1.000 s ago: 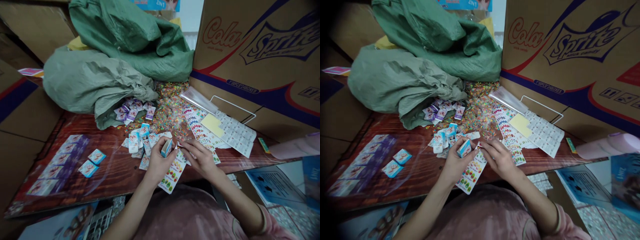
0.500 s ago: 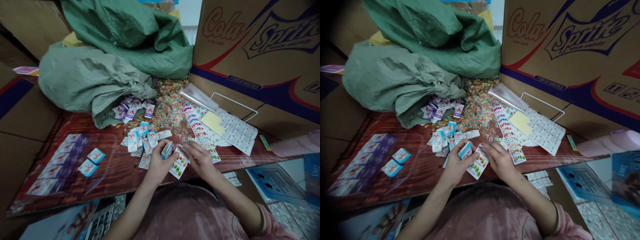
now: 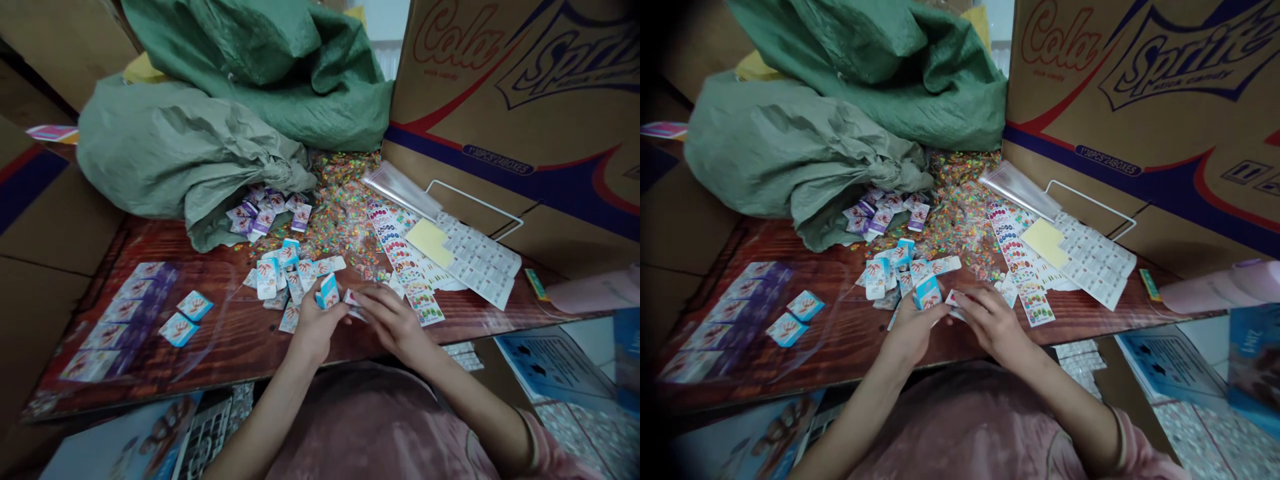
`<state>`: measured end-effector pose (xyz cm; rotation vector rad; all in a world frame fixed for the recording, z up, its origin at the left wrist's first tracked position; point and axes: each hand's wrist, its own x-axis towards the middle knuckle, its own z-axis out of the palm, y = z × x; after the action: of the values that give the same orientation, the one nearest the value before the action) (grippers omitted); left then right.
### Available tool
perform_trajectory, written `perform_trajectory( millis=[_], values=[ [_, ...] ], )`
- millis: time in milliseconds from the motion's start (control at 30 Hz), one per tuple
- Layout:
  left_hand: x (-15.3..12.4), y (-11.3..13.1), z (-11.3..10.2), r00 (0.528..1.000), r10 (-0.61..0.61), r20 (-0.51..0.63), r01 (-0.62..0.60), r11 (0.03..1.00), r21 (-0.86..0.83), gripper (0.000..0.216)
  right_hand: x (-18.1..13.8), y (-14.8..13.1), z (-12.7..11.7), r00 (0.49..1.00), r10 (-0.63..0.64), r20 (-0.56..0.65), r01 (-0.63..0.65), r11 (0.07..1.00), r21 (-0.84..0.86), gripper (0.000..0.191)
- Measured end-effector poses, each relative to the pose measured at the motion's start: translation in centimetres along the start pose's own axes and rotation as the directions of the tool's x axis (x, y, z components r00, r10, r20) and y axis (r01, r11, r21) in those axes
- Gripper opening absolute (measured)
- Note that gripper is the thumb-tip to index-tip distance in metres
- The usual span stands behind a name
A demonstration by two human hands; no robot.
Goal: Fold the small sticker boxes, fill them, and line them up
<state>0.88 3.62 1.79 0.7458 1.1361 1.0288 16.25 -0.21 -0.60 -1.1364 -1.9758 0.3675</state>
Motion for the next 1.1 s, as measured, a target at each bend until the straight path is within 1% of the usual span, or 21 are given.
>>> perform_trajectory(
  millis=[33, 100, 167, 200, 267, 333, 367, 400, 433, 467, 533, 567, 633, 700, 767, 833, 900, 933, 1000, 1067, 1100],
  values=[
    [0.0, 0.1, 0.0, 1.0, -0.021, -0.011, 0.021, 0.999, -0.037, 0.03, -0.1, -0.1, 0.1, 0.999, -0.043, 0.028, 0.045, 0.997, -0.057, 0.044],
    [0.1, 0.4, -0.2, 0.996, -0.086, 0.023, 0.088, 0.994, -0.067, 0.028, -0.4, -0.1, 0.2, 0.995, -0.082, 0.05, 0.088, 0.987, -0.134, 0.051],
    [0.0, 0.5, -0.6, 0.984, -0.144, 0.1, 0.15, 0.987, -0.055, 0.026, -0.6, 0.1, 0.2, 0.996, -0.084, 0.025, 0.086, 0.988, -0.127, 0.047],
    [0.0, 0.4, -0.8, 0.979, -0.151, 0.137, 0.157, 0.987, -0.032, 0.025, -0.6, 0.2, 0.2, 0.998, -0.059, -0.004, 0.059, 0.994, -0.089, 0.043],
    [-0.1, 0.0, -1.2, 0.974, -0.111, 0.197, 0.099, 0.993, 0.067, 0.025, -0.6, 0.4, 0.0, 0.994, 0.09, -0.066, -0.086, 0.995, 0.054, 0.032],
    [-0.1, -0.6, -1.3, 0.972, -0.015, 0.235, -0.044, 0.969, 0.243, 0.027, -0.3, 0.4, -0.3, 0.943, 0.315, -0.111, -0.282, 0.929, 0.242, 0.023],
    [-0.1, -1.0, -1.3, 0.968, 0.038, 0.248, -0.125, 0.929, 0.348, 0.029, -0.1, 0.3, -0.4, 0.907, 0.403, -0.118, -0.35, 0.881, 0.318, 0.022],
    [-0.1, -1.3, -1.2, 0.963, 0.086, 0.254, -0.197, 0.87, 0.453, 0.029, 0.0, 0.2, -0.5, 0.884, 0.455, -0.112, -0.391, 0.848, 0.359, 0.023],
    [0.0, -1.6, -1.2, 0.959, 0.129, 0.253, -0.252, 0.797, 0.549, 0.029, 0.1, 0.1, -0.6, 0.882, 0.459, -0.102, -0.399, 0.846, 0.354, 0.024],
    [0.0, -1.8, -1.1, 0.954, 0.165, 0.25, -0.29, 0.72, 0.631, 0.028, 0.1, 0.0, -0.6, 0.901, 0.425, -0.092, -0.381, 0.874, 0.3, 0.024],
    [0.0, -2.3, -1.2, 0.943, 0.225, 0.245, -0.332, 0.577, 0.746, 0.027, 0.0, 0.0, -0.7, 0.947, 0.319, -0.039, -0.314, 0.945, 0.091, 0.023],
    [0.0, -2.6, -1.3, 0.933, 0.256, 0.252, -0.353, 0.514, 0.782, 0.028, 0.0, 0.0, -0.8, 0.959, 0.282, 0.008, -0.282, 0.959, -0.015, 0.023],
    [-0.2, -3.2, -1.7, 0.895, 0.325, 0.307, -0.423, 0.397, 0.815, 0.033, -0.1, 0.1, -1.0, 0.951, 0.282, 0.129, -0.267, 0.956, -0.123, 0.025],
    [-0.5, -3.9, -2.1, 0.842, 0.364, 0.398, -0.508, 0.289, 0.811, 0.04, -0.1, 0.1, -1.2, 0.905, 0.325, 0.274, -0.303, 0.945, -0.122, 0.025],
    [-0.9, -4.6, -2.4, 0.815, 0.35, 0.462, -0.555, 0.243, 0.795, 0.043, 0.0, 0.0, -1.4, 0.854, 0.333, 0.398, -0.318, 0.942, -0.107, 0.024],
    [-1.1, -4.9, -2.4, 0.837, 0.301, 0.456, -0.536, 0.287, 0.794, 0.041, 0.1, -0.1, -1.4, 0.826, 0.328, 0.458, -0.299, 0.944, -0.137, 0.022],
    [-1.1, -4.9, -2.3, 0.884, 0.227, 0.409, -0.468, 0.411, 0.783, 0.035, 0.2, -0.1, -1.2, 0.819, 0.331, 0.47, -0.269, 0.943, -0.194, 0.019],
    [-1.0, -4.8, -2.3, 0.903, 0.184, 0.389, -0.428, 0.488, 0.761, 0.032, 0.3, 0.1, -1.2, 0.825, 0.342, 0.45, -0.265, 0.937, -0.226, 0.019],
    [-0.8, -4.6, -2.2, 0.925, 0.117, 0.361, -0.35, 0.633, 0.69, 0.033, 0.5, 1.3, -1.0, 0.869, 0.368, 0.332, -0.291, 0.921, -0.259, 0.02],
    [-0.5, -4.5, -2.2, 0.939, 0.09, 0.332, -0.285, 0.745, 0.604, 0.036, 0.9, 3.3, -0.9, 0.917, 0.386, 0.099, -0.347, 0.897, -0.274, 0.022],
    [-0.3, -4.5, -2.3, 0.946, 0.078, 0.314, -0.252, 0.787, 0.564, 0.038, 1.1, 4.6, -0.8, 0.927, 0.375, -0.025, -0.365, 0.882, -0.297, 0.023]
  ],
)
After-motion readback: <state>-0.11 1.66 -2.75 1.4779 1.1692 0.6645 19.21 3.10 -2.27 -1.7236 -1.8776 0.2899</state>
